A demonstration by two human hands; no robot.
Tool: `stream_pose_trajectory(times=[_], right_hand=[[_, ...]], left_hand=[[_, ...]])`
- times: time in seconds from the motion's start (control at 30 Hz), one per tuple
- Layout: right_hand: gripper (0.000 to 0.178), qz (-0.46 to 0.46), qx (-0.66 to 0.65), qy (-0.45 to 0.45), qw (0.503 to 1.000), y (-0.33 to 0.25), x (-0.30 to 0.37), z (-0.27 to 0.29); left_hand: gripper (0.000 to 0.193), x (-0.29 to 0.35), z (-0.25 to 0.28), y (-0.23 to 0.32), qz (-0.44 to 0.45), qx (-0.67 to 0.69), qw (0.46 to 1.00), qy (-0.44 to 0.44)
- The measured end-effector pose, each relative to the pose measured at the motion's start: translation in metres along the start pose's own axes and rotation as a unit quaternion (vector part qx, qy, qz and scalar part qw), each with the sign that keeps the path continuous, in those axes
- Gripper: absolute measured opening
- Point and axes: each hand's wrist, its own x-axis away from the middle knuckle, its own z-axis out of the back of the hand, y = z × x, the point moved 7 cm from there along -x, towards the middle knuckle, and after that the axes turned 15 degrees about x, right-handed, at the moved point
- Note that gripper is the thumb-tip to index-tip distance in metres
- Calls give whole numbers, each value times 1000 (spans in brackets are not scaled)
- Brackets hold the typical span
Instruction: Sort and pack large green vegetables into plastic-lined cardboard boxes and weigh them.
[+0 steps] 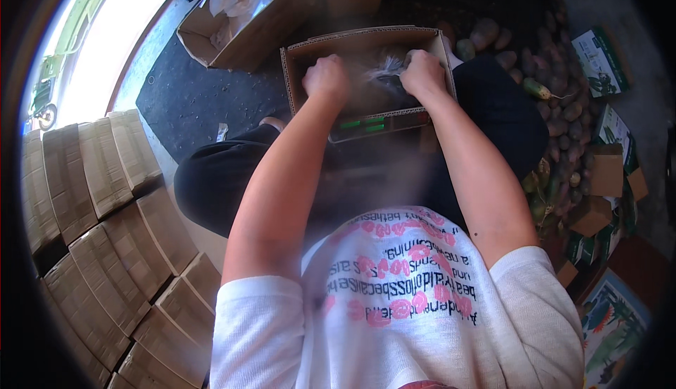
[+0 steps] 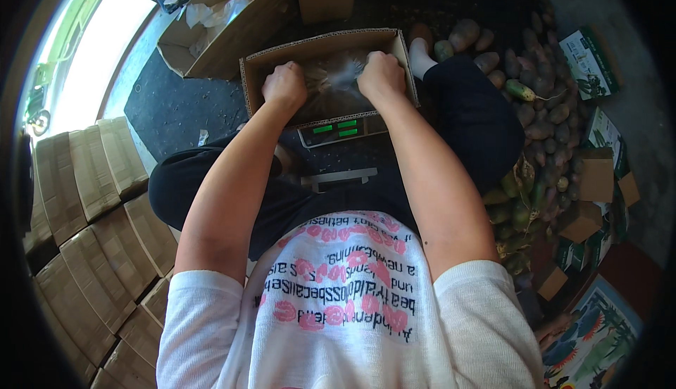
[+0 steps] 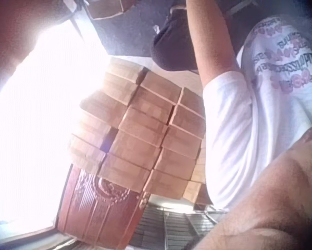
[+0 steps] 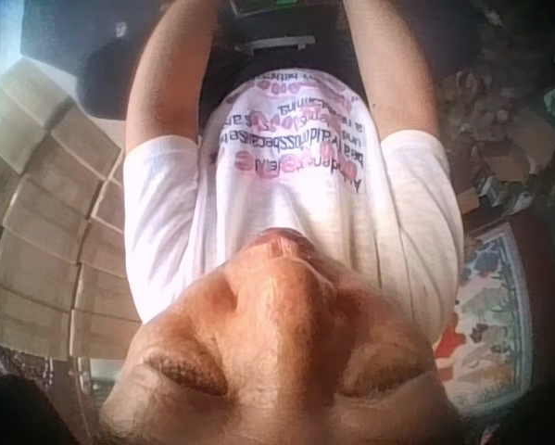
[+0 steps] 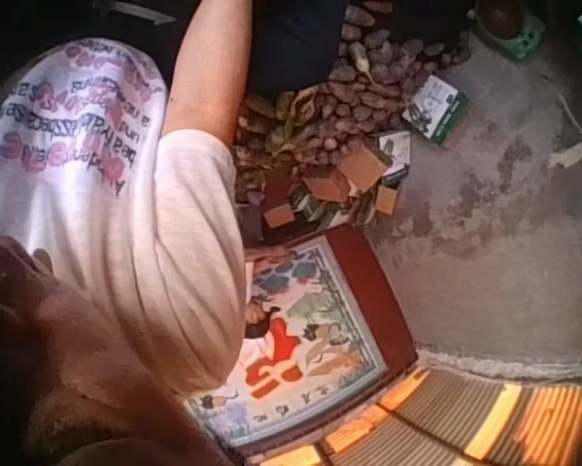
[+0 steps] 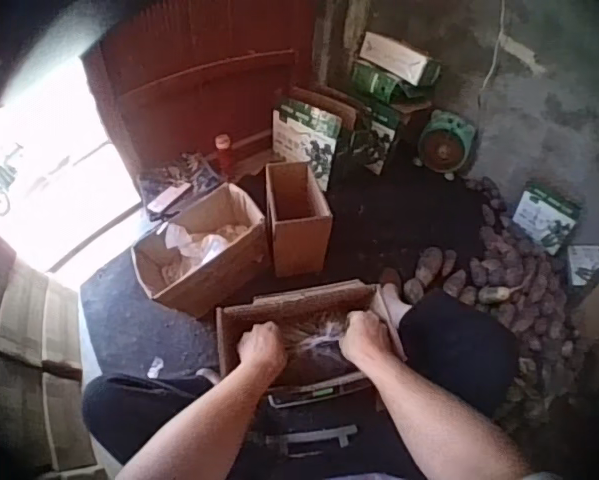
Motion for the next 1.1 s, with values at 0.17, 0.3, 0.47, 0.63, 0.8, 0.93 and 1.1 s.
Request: stream_pose_trajectory(times=[0.17,0.3,0.47,0.63,0.8,0.93,1.1], right_hand=[[22,135,131,86,978,-38,5,23],[17,228,228,92,942,-55,-6,3],[18,291,316,56,901,-66,-1,-5],[20,282,356,68,889,-74,1,-11],[29,350,168,66,919,-47,12,29],[43,178,168,156,957,4,32,128],[61,48,160,-99,981,51,15,49]], left_hand=[[20,4,11,5,-113,-10,992,-63],[18,18,36,-4,-222,0,975,-7],[30,68,125,13,-288,41,927,238],[53,62,136,-25,-165,31,962,213],[64,51,133,-43,-56,-99,993,-28],[79,53,136,-40,-9,-165,979,-119],[58,52,112,-46,4,-117,987,-106]])
